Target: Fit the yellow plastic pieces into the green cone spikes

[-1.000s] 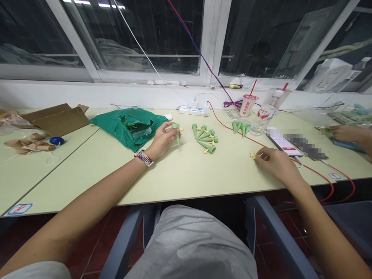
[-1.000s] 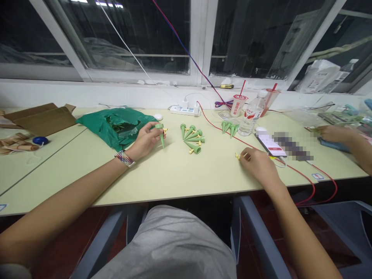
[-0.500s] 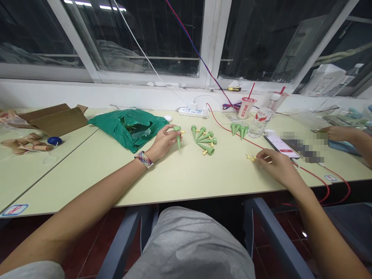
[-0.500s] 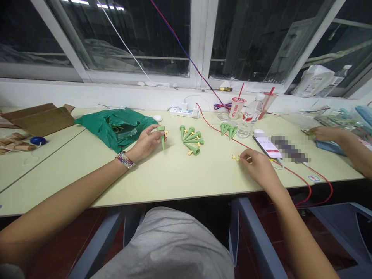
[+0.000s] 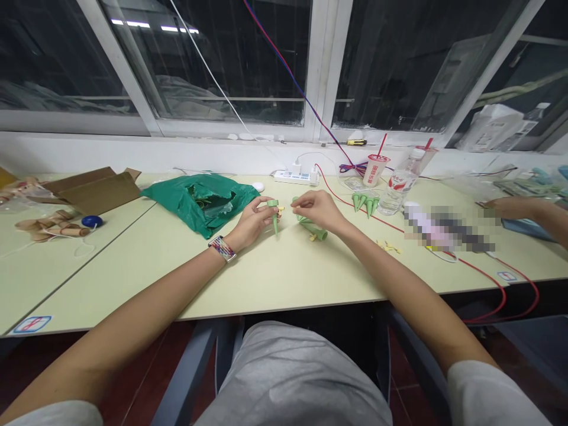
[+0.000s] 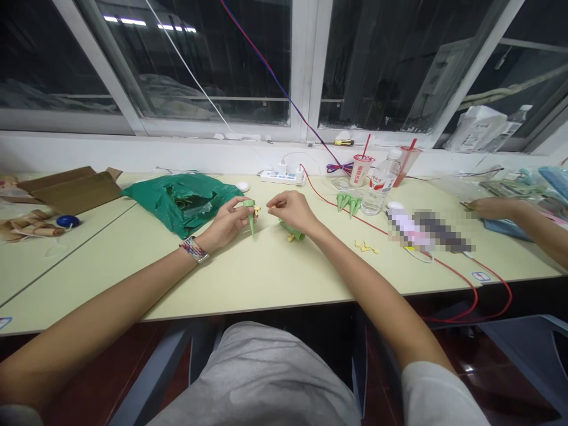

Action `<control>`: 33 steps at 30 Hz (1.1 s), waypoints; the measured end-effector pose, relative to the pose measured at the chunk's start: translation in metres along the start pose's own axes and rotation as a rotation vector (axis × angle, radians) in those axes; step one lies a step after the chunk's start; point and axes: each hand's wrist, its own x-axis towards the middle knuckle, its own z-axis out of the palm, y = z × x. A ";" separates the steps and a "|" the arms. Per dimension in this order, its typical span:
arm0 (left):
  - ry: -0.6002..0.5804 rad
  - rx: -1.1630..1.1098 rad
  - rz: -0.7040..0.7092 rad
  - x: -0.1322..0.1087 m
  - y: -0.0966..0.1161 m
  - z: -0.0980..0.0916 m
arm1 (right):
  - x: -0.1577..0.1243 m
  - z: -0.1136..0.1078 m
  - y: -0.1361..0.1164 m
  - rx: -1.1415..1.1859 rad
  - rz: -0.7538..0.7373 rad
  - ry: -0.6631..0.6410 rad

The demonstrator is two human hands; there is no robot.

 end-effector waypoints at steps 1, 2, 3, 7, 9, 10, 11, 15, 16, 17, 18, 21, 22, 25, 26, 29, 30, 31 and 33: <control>-0.001 -0.004 0.004 0.000 -0.001 -0.001 | 0.007 0.007 0.003 0.008 -0.016 -0.010; -0.002 -0.007 0.009 0.001 -0.001 -0.002 | 0.011 0.013 0.005 0.009 -0.037 -0.013; -0.005 -0.008 0.015 0.001 -0.002 -0.003 | 0.014 0.018 0.006 0.006 -0.062 -0.013; -0.023 0.003 0.036 0.000 -0.004 -0.003 | 0.009 0.024 0.008 0.002 -0.160 0.005; -0.009 0.004 0.037 0.000 -0.004 -0.002 | 0.004 0.020 0.008 0.004 -0.199 0.035; 0.003 0.004 0.034 0.001 -0.004 -0.001 | 0.002 0.017 0.009 0.005 -0.213 0.053; 0.013 0.006 0.032 0.000 -0.004 -0.001 | 0.001 0.014 0.009 0.008 -0.222 0.065; -0.001 0.040 0.018 -0.003 -0.002 0.004 | -0.002 0.007 0.010 0.016 -0.233 0.017; -0.010 0.057 0.015 -0.004 -0.001 0.006 | -0.003 0.007 0.009 0.017 -0.235 -0.004; -0.018 0.076 0.014 -0.006 0.000 0.008 | -0.004 0.008 0.008 0.020 -0.238 -0.018; -0.024 0.095 0.015 -0.008 0.000 0.010 | -0.005 0.008 0.006 0.024 -0.242 -0.027; -0.028 0.129 0.021 -0.012 0.002 0.014 | -0.008 0.008 0.000 0.020 -0.262 -0.040; -0.028 0.129 0.024 -0.012 0.002 0.015 | -0.009 0.006 -0.001 0.002 -0.274 -0.042; -0.030 0.097 0.025 -0.012 0.002 0.014 | -0.010 0.001 -0.002 -0.079 -0.305 -0.047; -0.030 0.080 0.026 -0.011 0.002 0.013 | -0.010 0.000 -0.001 -0.103 -0.313 -0.050; -0.028 0.049 0.027 -0.010 0.001 0.011 | -0.009 -0.002 0.002 -0.152 -0.344 -0.069; -0.028 0.049 0.028 -0.010 0.001 0.011 | -0.009 -0.002 0.003 -0.165 -0.355 -0.076; -0.029 0.054 0.029 -0.010 0.001 0.011 | -0.009 -0.002 0.003 -0.176 -0.364 -0.083; -0.027 0.072 0.031 -0.011 0.002 0.012 | -0.010 -0.001 0.004 -0.189 -0.370 -0.083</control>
